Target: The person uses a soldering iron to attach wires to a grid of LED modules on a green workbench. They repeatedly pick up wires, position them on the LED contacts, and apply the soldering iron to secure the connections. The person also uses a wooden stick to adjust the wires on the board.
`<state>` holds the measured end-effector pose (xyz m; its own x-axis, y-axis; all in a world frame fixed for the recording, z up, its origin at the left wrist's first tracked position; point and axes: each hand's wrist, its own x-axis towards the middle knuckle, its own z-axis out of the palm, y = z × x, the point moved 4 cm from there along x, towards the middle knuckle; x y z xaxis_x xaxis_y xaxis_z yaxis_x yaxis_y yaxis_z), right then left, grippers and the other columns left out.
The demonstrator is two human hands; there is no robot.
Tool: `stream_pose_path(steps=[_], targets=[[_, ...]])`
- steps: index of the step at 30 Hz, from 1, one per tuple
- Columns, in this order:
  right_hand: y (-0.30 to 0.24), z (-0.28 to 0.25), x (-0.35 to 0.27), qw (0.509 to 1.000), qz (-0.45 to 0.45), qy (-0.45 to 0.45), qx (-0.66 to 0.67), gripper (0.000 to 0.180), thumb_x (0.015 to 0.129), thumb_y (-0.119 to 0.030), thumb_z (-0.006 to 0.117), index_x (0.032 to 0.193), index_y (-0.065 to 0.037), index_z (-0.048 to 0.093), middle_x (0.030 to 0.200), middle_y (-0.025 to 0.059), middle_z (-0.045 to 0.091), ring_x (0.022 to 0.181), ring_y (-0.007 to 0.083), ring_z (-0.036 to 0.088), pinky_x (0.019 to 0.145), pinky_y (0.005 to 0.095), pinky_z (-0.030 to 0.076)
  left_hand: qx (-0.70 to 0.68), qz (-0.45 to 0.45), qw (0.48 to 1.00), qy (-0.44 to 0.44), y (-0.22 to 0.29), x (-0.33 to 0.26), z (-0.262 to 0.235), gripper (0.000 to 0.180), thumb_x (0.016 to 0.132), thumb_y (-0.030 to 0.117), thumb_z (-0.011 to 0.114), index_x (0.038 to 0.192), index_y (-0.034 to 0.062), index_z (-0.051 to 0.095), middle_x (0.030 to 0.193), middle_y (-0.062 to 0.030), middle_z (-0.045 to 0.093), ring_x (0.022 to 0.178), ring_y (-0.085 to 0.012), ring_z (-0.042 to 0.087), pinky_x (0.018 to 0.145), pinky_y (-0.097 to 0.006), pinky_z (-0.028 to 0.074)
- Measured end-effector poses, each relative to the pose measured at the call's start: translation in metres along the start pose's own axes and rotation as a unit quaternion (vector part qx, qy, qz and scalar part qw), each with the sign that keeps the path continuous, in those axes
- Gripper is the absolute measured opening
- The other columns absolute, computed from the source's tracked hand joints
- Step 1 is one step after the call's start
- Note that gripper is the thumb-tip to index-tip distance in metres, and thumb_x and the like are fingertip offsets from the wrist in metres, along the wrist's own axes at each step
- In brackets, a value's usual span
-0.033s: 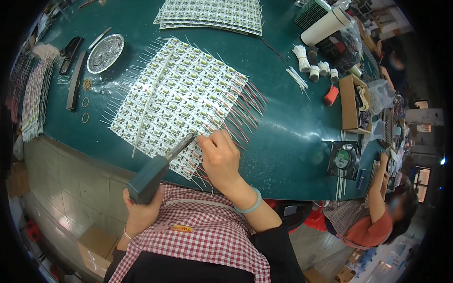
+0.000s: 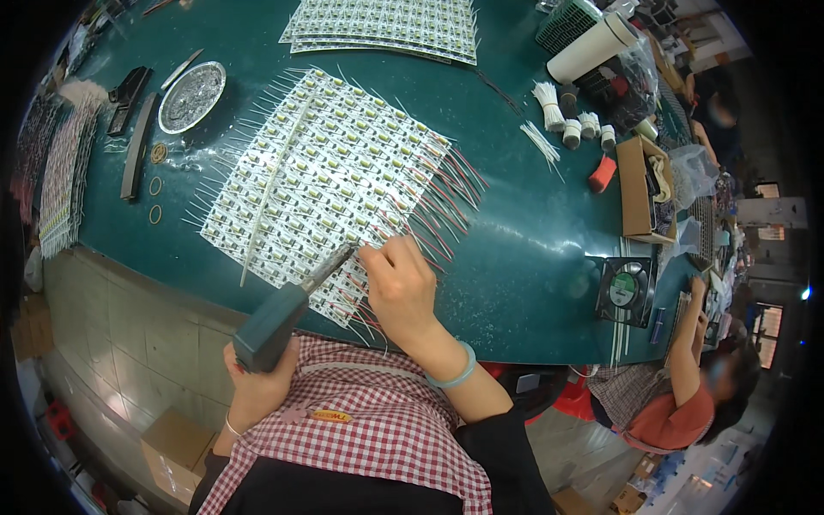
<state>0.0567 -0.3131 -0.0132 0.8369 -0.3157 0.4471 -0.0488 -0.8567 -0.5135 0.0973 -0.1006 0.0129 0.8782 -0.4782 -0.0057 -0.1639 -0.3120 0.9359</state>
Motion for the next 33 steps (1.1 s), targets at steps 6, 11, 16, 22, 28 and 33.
stream_pose_path(steps=[6,11,16,22,28,33], targets=[[0.001,0.000,0.001,1.000,0.003,0.003,0.002,0.019,0.074,0.005,0.075,0.089,-0.004,0.068,0.073,0.0073,0.052,0.068,0.0248,0.055,0.057,0.0370,0.045,0.012,0.014,1.000,-0.001,0.001,0.000,0.001,0.010,0.077,-0.004,0.071,0.084,-0.0023,0.064,0.076,-0.0092,0.061,0.059,-0.0156,0.059,0.055,-0.028,0.046],[-0.001,0.000,0.000,1.000,-0.004,0.002,0.009,0.017,0.076,0.006,0.067,0.090,-0.004,0.065,0.074,0.0076,0.047,0.070,0.0248,0.053,0.059,0.0374,0.045,0.053,0.069,0.996,0.015,0.009,-0.001,-0.002,0.011,0.076,-0.005,0.072,0.086,-0.0034,0.067,0.077,-0.0093,0.063,0.060,-0.0163,0.060,0.055,-0.027,0.047],[-0.001,0.000,0.000,1.000,-0.004,0.000,0.010,0.018,0.076,0.007,0.068,0.090,-0.004,0.066,0.074,0.0076,0.048,0.070,0.0249,0.053,0.059,0.0372,0.045,0.064,0.073,0.995,0.029,0.009,-0.003,-0.005,0.012,0.076,-0.006,0.072,0.087,-0.0049,0.068,0.081,-0.0098,0.065,0.063,-0.0148,0.062,0.056,-0.026,0.048],[0.000,0.001,-0.001,1.000,0.007,0.004,0.000,0.020,0.073,0.004,0.076,0.089,-0.004,0.069,0.074,0.0070,0.053,0.068,0.0243,0.056,0.057,0.0364,0.046,0.037,0.045,0.998,0.007,0.007,-0.003,-0.002,0.014,0.077,-0.006,0.072,0.091,-0.0040,0.068,0.083,-0.0099,0.066,0.066,-0.0151,0.064,0.058,-0.026,0.049],[0.001,0.000,-0.001,1.000,0.010,0.009,0.004,0.020,0.073,0.005,0.076,0.089,-0.004,0.069,0.074,0.0072,0.053,0.069,0.0249,0.057,0.058,0.0367,0.046,0.046,0.040,0.998,-0.001,0.001,-0.003,0.004,0.014,0.078,-0.005,0.071,0.091,-0.0027,0.068,0.083,-0.0096,0.066,0.067,-0.0150,0.064,0.059,-0.027,0.049],[0.000,0.001,-0.001,1.000,0.001,0.012,0.013,0.018,0.074,0.006,0.072,0.090,-0.004,0.068,0.074,0.0077,0.051,0.070,0.0251,0.055,0.059,0.0371,0.046,0.017,0.009,1.000,-0.001,-0.001,-0.006,0.004,0.014,0.078,-0.004,0.072,0.091,-0.0030,0.068,0.082,-0.0093,0.066,0.066,-0.0151,0.064,0.059,-0.027,0.049]])
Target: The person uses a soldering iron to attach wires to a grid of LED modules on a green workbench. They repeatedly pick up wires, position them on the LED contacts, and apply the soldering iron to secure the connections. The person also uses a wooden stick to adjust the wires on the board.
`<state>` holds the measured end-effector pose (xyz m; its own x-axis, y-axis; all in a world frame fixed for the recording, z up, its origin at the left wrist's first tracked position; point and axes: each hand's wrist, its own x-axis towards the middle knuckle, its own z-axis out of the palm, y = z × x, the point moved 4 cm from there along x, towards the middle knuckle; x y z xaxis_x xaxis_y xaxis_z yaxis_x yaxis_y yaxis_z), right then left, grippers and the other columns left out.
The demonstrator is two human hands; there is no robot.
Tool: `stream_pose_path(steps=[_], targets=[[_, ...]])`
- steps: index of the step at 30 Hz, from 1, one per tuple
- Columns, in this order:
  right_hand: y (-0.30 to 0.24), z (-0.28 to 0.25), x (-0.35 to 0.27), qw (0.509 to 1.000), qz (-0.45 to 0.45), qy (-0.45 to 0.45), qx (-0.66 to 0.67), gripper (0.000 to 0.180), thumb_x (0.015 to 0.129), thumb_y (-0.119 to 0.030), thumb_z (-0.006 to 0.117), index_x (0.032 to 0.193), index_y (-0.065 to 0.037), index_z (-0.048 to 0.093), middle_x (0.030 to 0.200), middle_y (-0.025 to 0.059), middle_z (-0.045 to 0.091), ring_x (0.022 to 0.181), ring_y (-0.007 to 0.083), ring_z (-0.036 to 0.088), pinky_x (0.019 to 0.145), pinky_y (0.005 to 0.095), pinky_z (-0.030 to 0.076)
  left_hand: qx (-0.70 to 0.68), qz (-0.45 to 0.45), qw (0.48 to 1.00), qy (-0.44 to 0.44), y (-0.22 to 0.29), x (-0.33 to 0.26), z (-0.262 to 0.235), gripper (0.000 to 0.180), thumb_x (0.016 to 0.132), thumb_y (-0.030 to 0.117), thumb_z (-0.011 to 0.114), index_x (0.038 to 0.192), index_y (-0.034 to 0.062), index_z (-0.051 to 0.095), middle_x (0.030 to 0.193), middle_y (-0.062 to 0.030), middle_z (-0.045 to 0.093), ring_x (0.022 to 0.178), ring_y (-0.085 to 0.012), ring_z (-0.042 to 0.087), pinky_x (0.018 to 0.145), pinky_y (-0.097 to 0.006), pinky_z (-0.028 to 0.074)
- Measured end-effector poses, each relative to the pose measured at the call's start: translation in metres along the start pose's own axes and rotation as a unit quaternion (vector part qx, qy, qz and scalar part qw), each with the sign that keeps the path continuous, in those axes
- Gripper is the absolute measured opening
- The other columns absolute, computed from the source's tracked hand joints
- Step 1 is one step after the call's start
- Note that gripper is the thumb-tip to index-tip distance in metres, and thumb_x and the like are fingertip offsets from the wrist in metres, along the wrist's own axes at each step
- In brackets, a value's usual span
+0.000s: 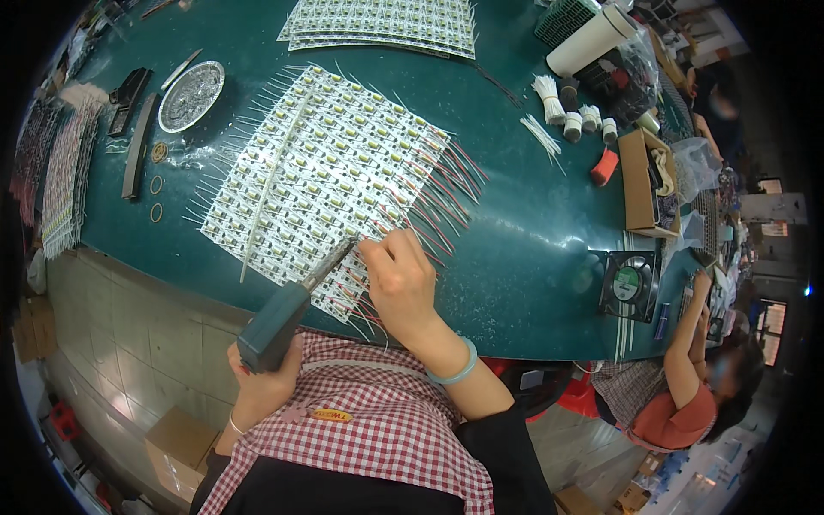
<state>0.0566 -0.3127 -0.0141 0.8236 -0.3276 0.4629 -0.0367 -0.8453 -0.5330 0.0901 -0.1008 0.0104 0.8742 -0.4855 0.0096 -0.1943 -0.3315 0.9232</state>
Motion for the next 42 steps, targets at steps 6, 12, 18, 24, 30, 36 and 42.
stream_pose_path(steps=[6,12,18,24,30,36,42], targets=[[0.001,0.000,0.000,1.000,0.002,-0.003,-0.011,0.022,0.072,0.006,0.077,0.089,-0.004,0.069,0.075,0.0070,0.052,0.069,0.0247,0.056,0.058,0.0366,0.046,0.046,0.063,0.997,0.019,-0.003,-0.004,-0.005,0.014,0.078,-0.004,0.072,0.091,-0.0036,0.068,0.081,-0.0105,0.065,0.066,-0.0166,0.063,0.057,-0.028,0.049],[0.000,0.000,0.000,1.000,0.004,-0.008,-0.015,0.023,0.070,0.006,0.077,0.089,-0.005,0.069,0.075,0.0067,0.052,0.070,0.0247,0.056,0.058,0.0364,0.046,0.027,0.024,0.998,0.047,-0.006,-0.010,-0.013,0.014,0.078,-0.004,0.073,0.091,-0.0048,0.068,0.083,-0.0124,0.065,0.066,-0.0189,0.064,0.058,-0.029,0.051],[0.000,0.000,0.000,1.000,0.007,-0.005,-0.019,0.023,0.070,0.006,0.078,0.089,-0.006,0.069,0.075,0.0064,0.051,0.070,0.0245,0.056,0.058,0.0366,0.045,0.033,0.026,0.999,0.007,-0.005,-0.009,-0.010,0.016,0.078,-0.005,0.072,0.093,-0.0054,0.068,0.086,-0.0128,0.066,0.068,-0.0181,0.064,0.058,-0.028,0.051],[0.001,0.000,-0.001,1.000,0.014,0.001,-0.007,0.022,0.071,0.006,0.078,0.087,-0.006,0.069,0.075,0.0061,0.051,0.069,0.0243,0.055,0.059,0.0368,0.045,0.022,0.046,0.998,0.022,0.004,-0.003,-0.005,0.015,0.078,-0.006,0.072,0.093,-0.0054,0.068,0.088,-0.0111,0.067,0.071,-0.0151,0.065,0.062,-0.027,0.051],[0.003,-0.006,-0.005,1.000,0.028,-0.004,-0.001,0.019,0.073,0.006,0.076,0.087,-0.004,0.069,0.073,0.0068,0.051,0.068,0.0244,0.055,0.059,0.0360,0.044,0.019,0.032,0.999,0.014,0.004,-0.003,-0.005,0.015,0.078,-0.006,0.072,0.092,-0.0050,0.068,0.087,-0.0100,0.067,0.071,-0.0140,0.064,0.062,-0.026,0.051],[0.001,-0.036,-0.014,0.999,0.051,0.009,0.008,0.017,0.075,0.005,0.073,0.087,-0.005,0.069,0.073,0.0067,0.051,0.070,0.0239,0.054,0.059,0.0356,0.045,0.008,0.030,0.999,0.028,0.002,-0.004,-0.006,0.013,0.079,-0.005,0.072,0.091,-0.0050,0.067,0.084,-0.0085,0.065,0.068,-0.0124,0.062,0.058,-0.026,0.049],[-0.006,-0.037,-0.001,0.998,0.038,0.033,0.034,0.017,0.074,0.005,0.075,0.087,-0.005,0.069,0.073,0.0068,0.051,0.070,0.0244,0.054,0.058,0.0361,0.045,0.009,0.032,0.999,0.036,0.003,-0.004,-0.006,0.014,0.078,-0.005,0.073,0.091,-0.0051,0.067,0.085,-0.0095,0.066,0.067,-0.0132,0.062,0.058,-0.026,0.049]])
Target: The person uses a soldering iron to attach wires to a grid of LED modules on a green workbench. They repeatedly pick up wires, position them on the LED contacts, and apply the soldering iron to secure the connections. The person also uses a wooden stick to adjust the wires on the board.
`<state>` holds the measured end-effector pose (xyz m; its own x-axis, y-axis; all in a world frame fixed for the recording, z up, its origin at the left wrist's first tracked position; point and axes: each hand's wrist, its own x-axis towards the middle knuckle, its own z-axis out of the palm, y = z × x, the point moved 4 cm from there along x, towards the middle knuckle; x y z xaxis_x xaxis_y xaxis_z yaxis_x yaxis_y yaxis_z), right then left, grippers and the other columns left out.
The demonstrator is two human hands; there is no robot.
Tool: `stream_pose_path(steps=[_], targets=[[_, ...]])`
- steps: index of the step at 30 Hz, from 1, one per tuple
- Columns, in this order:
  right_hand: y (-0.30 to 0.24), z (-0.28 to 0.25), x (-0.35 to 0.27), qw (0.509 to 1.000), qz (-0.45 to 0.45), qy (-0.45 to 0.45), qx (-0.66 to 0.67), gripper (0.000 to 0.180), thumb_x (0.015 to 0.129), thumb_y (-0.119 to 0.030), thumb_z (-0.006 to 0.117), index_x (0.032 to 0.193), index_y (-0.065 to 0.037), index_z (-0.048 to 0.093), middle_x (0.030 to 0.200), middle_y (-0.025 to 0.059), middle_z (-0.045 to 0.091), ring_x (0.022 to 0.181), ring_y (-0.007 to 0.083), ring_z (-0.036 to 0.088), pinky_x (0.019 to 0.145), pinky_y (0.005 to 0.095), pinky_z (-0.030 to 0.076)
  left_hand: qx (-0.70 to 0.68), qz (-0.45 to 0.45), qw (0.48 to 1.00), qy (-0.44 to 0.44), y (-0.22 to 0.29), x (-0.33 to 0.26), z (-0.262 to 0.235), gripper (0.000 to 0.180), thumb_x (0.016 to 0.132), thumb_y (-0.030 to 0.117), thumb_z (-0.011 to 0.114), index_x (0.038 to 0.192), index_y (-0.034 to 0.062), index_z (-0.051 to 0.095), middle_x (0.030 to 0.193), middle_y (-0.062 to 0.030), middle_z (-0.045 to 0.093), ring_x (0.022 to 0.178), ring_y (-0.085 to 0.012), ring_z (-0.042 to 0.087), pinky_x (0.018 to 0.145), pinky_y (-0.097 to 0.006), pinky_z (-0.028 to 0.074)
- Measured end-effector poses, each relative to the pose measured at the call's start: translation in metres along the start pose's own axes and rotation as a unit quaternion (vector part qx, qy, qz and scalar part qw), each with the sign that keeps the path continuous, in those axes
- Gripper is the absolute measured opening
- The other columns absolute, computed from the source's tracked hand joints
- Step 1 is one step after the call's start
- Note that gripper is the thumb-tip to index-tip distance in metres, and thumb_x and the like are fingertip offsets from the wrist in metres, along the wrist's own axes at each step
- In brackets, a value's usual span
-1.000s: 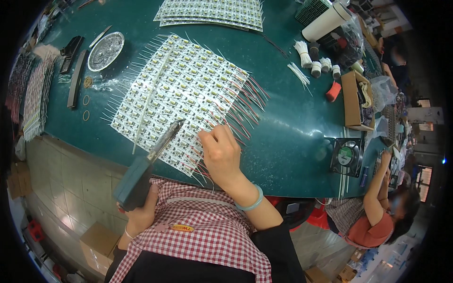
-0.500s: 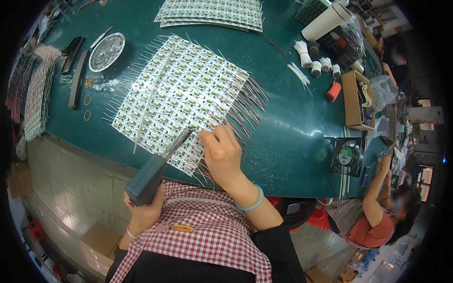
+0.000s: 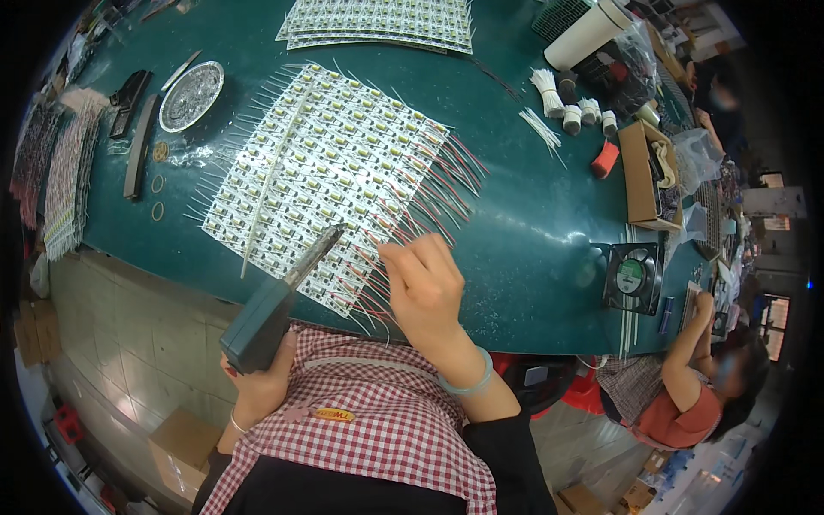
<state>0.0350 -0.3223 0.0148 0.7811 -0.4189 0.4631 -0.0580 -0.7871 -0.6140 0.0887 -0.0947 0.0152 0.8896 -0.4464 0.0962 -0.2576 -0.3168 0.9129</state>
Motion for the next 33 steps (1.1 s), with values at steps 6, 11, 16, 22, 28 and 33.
stream_pose_path(steps=[6,11,16,22,28,33], targets=[[0.011,0.029,0.002,1.000,-0.009,-0.025,-0.003,0.017,0.074,0.003,0.076,0.087,-0.005,0.070,0.073,0.0067,0.052,0.069,0.0244,0.055,0.059,0.0364,0.045,0.010,0.031,0.999,0.006,0.002,0.001,-0.001,0.015,0.078,-0.006,0.073,0.091,-0.0053,0.067,0.086,-0.0112,0.067,0.069,-0.0156,0.065,0.059,-0.027,0.050],[0.012,0.032,0.001,0.999,-0.008,-0.032,-0.019,0.016,0.075,0.003,0.077,0.087,-0.004,0.071,0.073,0.0069,0.053,0.068,0.0235,0.056,0.059,0.0362,0.045,0.017,-0.001,1.000,-0.026,0.000,0.001,0.002,0.015,0.077,-0.006,0.072,0.092,-0.0051,0.067,0.086,-0.0105,0.067,0.070,-0.0157,0.065,0.061,-0.027,0.050],[0.010,0.032,0.002,0.999,-0.009,-0.033,-0.034,0.017,0.074,0.003,0.077,0.087,-0.005,0.071,0.072,0.0066,0.052,0.068,0.0234,0.056,0.059,0.0364,0.045,0.001,-0.026,0.999,-0.042,-0.004,0.000,0.004,0.016,0.077,-0.007,0.071,0.093,-0.0038,0.067,0.086,-0.0103,0.067,0.071,-0.0156,0.065,0.062,-0.027,0.051],[0.010,0.034,0.002,0.999,-0.014,-0.034,-0.033,0.018,0.073,0.004,0.077,0.087,-0.005,0.071,0.072,0.0066,0.052,0.067,0.0234,0.055,0.058,0.0362,0.045,0.013,-0.013,0.999,-0.034,-0.004,0.001,0.007,0.017,0.077,-0.006,0.071,0.093,-0.0028,0.067,0.085,-0.0109,0.067,0.070,-0.0175,0.066,0.063,-0.028,0.051],[0.010,0.035,0.002,0.999,-0.020,-0.032,-0.036,0.018,0.073,0.004,0.077,0.087,-0.005,0.070,0.072,0.0067,0.052,0.067,0.0236,0.056,0.057,0.0361,0.046,0.009,-0.032,0.999,-0.041,-0.004,0.001,0.006,0.016,0.077,-0.006,0.071,0.092,-0.0025,0.067,0.083,-0.0105,0.066,0.069,-0.0177,0.065,0.062,-0.028,0.051],[0.010,0.034,0.002,0.998,-0.021,-0.033,-0.039,0.018,0.073,0.004,0.077,0.087,-0.004,0.070,0.072,0.0067,0.052,0.067,0.0234,0.056,0.056,0.0361,0.045,0.022,-0.011,0.999,-0.033,0.000,0.003,0.005,0.012,0.077,-0.005,0.072,0.088,-0.0032,0.067,0.081,-0.0093,0.064,0.065,-0.0156,0.062,0.059,-0.027,0.049]])
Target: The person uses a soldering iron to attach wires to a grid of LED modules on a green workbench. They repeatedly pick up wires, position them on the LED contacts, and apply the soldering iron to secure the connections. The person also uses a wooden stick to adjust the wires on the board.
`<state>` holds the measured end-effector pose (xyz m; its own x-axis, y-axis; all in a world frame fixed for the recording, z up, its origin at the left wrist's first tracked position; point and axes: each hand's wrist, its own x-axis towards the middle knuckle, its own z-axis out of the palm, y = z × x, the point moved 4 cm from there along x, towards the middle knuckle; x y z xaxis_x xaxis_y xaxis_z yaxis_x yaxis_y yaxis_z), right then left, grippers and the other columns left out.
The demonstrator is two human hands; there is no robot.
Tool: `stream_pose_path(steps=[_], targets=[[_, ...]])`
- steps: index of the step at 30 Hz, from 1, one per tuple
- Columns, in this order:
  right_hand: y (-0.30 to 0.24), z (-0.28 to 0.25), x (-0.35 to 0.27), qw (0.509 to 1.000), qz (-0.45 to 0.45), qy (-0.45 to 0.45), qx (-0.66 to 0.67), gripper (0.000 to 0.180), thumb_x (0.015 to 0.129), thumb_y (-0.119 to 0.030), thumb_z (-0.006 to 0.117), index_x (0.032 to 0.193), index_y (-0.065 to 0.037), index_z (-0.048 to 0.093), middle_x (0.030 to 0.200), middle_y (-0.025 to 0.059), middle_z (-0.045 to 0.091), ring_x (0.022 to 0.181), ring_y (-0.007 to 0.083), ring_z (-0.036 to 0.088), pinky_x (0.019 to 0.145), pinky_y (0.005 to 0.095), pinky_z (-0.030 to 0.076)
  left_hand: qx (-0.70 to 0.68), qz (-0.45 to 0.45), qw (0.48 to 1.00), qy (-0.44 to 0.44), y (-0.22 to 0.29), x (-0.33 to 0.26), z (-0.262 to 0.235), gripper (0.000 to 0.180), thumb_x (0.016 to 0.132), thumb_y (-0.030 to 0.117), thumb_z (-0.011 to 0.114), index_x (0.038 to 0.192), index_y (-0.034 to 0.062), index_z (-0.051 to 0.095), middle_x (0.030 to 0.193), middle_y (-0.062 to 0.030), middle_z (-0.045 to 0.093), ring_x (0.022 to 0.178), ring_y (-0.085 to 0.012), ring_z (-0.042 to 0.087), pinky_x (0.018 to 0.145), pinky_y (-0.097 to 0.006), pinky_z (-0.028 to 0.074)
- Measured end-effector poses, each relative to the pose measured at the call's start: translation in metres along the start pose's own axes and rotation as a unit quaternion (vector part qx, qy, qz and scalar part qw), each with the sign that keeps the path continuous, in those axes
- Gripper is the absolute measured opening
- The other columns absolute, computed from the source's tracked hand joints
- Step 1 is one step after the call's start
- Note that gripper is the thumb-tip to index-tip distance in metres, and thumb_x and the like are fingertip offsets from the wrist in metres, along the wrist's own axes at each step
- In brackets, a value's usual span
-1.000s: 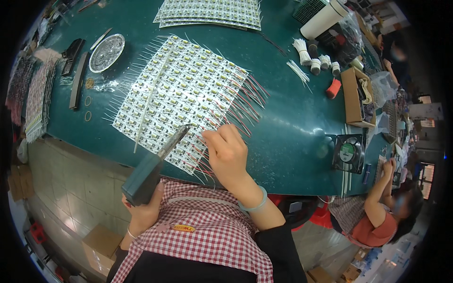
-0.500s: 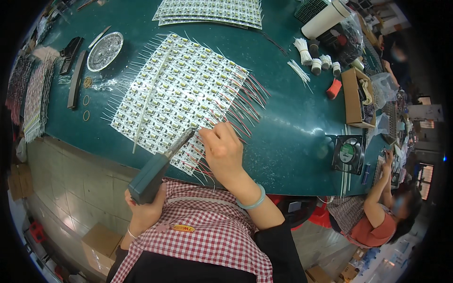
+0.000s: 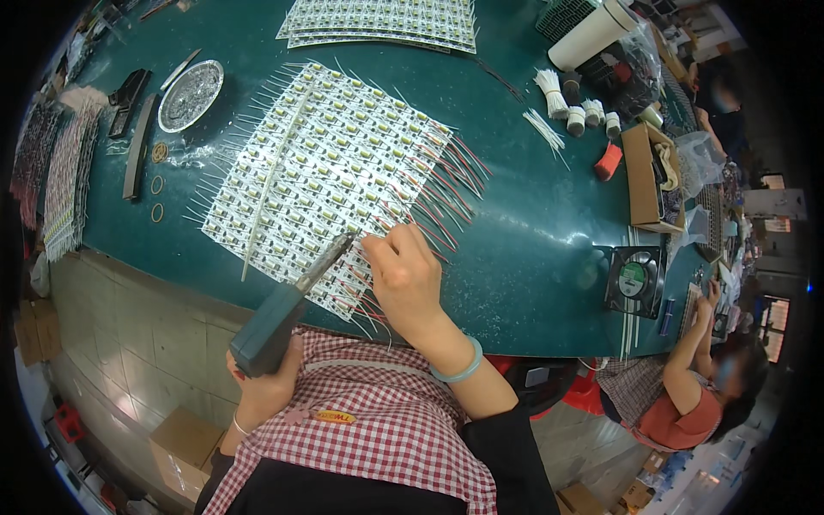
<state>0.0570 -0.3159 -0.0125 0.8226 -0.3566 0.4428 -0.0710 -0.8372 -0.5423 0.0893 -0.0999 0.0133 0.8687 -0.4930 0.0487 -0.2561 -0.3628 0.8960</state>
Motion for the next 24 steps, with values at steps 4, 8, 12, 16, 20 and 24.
stream_pose_path(steps=[4,8,12,16,20,24], targets=[[-0.001,0.000,0.000,1.000,0.000,-0.001,-0.003,0.018,0.072,0.004,0.078,0.086,-0.004,0.070,0.072,0.0065,0.052,0.067,0.0231,0.055,0.056,0.0358,0.045,0.005,0.003,1.000,0.012,0.003,0.000,-0.003,0.010,0.077,-0.005,0.072,0.086,-0.0040,0.067,0.080,-0.0091,0.064,0.064,-0.0145,0.061,0.056,-0.026,0.048],[-0.001,0.000,0.000,1.000,-0.001,-0.001,-0.002,0.018,0.072,0.005,0.078,0.086,-0.004,0.070,0.072,0.0066,0.052,0.067,0.0230,0.055,0.056,0.0358,0.045,0.006,0.016,1.000,0.016,0.003,0.000,-0.003,0.011,0.077,-0.005,0.072,0.087,-0.0046,0.068,0.081,-0.0095,0.064,0.064,-0.0141,0.061,0.056,-0.026,0.048],[-0.001,0.000,-0.001,1.000,0.000,0.001,-0.006,0.018,0.072,0.005,0.078,0.086,-0.004,0.070,0.072,0.0066,0.052,0.067,0.0231,0.055,0.056,0.0358,0.045,-0.004,0.029,0.999,0.028,0.004,0.000,-0.003,0.011,0.077,-0.006,0.071,0.087,-0.0051,0.068,0.082,-0.0104,0.065,0.065,-0.0152,0.061,0.057,-0.027,0.049],[0.000,-0.005,-0.003,1.000,0.002,0.023,0.004,0.016,0.073,0.006,0.074,0.085,-0.004,0.069,0.072,0.0068,0.050,0.068,0.0240,0.054,0.057,0.0361,0.045,-0.012,0.018,0.999,0.035,0.001,-0.003,-0.004,0.013,0.077,-0.006,0.072,0.089,-0.0059,0.067,0.083,-0.0109,0.066,0.066,-0.0160,0.062,0.058,-0.027,0.049],[-0.004,-0.033,-0.012,0.999,0.026,0.043,0.003,0.017,0.072,0.008,0.074,0.085,-0.003,0.070,0.073,0.0068,0.052,0.069,0.0245,0.054,0.058,0.0358,0.045,-0.051,-0.020,0.997,0.054,-0.008,-0.010,-0.007,0.016,0.077,-0.006,0.072,0.092,-0.0066,0.067,0.083,-0.0112,0.066,0.067,-0.0157,0.063,0.059,-0.028,0.050],[-0.019,-0.064,-0.013,0.997,0.033,0.066,-0.007,0.021,0.071,0.010,0.075,0.088,-0.001,0.072,0.073,0.0072,0.053,0.069,0.0237,0.053,0.058,0.0339,0.042,-0.039,-0.010,0.998,0.052,-0.010,-0.011,-0.009,0.017,0.077,-0.005,0.073,0.093,-0.0067,0.067,0.084,-0.0116,0.067,0.068,-0.0158,0.065,0.060,-0.027,0.051]])
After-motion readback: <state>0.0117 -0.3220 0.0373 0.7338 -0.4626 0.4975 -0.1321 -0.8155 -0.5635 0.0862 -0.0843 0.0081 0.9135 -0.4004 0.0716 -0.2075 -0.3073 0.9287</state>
